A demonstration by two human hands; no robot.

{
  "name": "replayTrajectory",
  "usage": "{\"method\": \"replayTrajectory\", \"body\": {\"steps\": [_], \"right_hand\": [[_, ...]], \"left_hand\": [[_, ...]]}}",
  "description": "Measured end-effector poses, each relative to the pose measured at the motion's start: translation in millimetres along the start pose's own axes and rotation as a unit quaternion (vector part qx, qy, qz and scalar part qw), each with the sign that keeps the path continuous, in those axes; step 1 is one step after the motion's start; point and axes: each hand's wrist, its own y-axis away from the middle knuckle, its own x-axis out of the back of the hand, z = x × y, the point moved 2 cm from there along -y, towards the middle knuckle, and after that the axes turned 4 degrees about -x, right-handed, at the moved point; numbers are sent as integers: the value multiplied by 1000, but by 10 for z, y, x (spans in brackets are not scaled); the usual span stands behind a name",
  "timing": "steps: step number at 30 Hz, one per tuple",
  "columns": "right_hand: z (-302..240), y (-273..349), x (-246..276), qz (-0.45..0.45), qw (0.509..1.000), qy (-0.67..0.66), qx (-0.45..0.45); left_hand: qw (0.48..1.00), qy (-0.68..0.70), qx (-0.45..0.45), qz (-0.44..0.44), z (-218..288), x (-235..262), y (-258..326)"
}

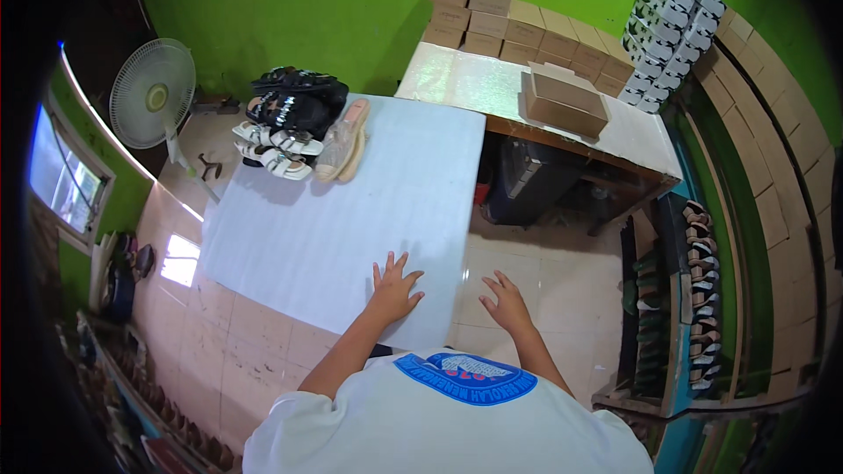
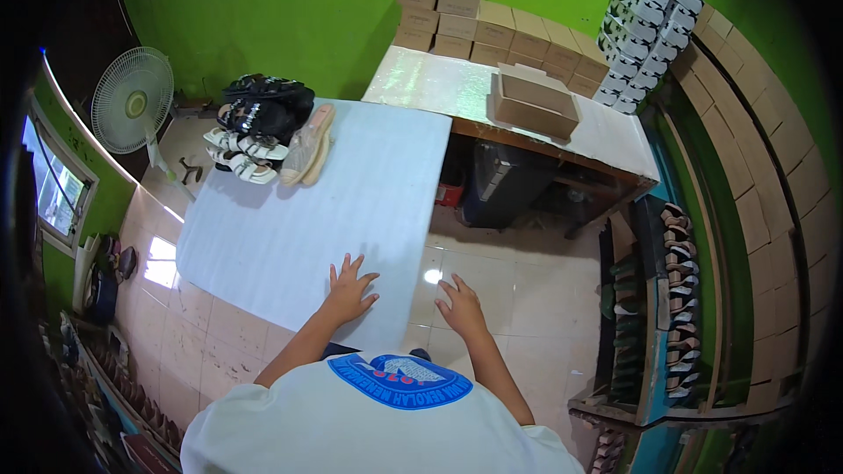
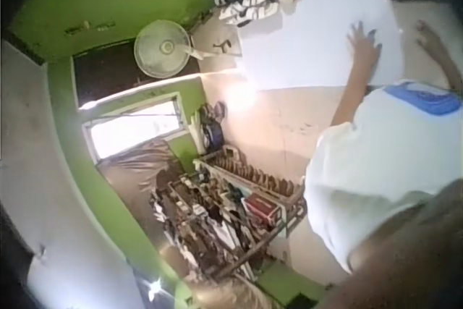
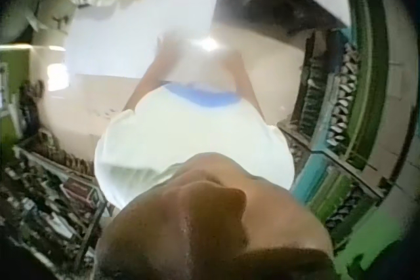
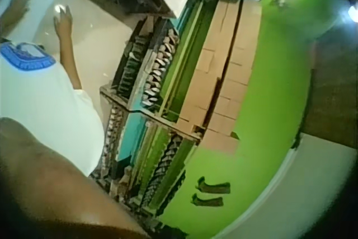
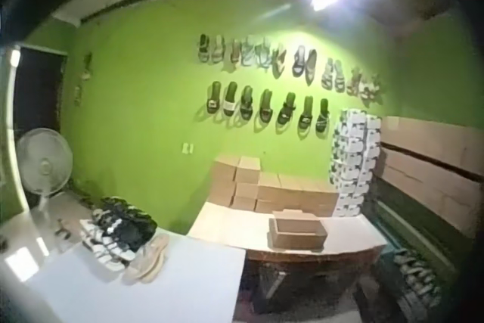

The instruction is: Place shoes into boxes, close the boxes, and organize them on a storage shelf.

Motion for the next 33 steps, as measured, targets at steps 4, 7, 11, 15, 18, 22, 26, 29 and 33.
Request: {"method": "replayTrajectory", "body": {"steps": [4, 7, 11, 15, 18, 22, 26, 29, 33], "right_hand": [[-601, -403, -259, 23, 1000, 3, 18], [-1166, -783, -519, 12, 999, -17, 25], [-1861, -1392, -795, -8, 993, 6, 121], [-2365, -2059, -840, 7, 978, -18, 205], [-2608, -2704, -797, 21, 970, -21, 241], [-2932, -3485, -657, 32, 980, 4, 195], [-3193, -4165, -585, 12, 991, 14, 131], [-3348, -4508, -589, 3, 995, 52, 81], [-3260, -4804, -559, -33, 999, 33, 14]], "left_hand": [[1000, 0, 0, 31, -664, 489, 29], [997, -7, 36, 68, -1365, 950, 61], [983, -19, 75, 165, -2335, 1652, 16], [971, -30, 75, 224, -2908, 2498, -225], [959, -44, 62, 273, -3439, 2953, -593], [956, -17, 38, 292, -4026, 3391, -1185], [966, 3, 97, 241, -4412, 3591, -1747], [970, 26, 139, 196, -4662, 3633, -1971], [968, 207, 95, 106, -4629, 3632, -2234]]}}
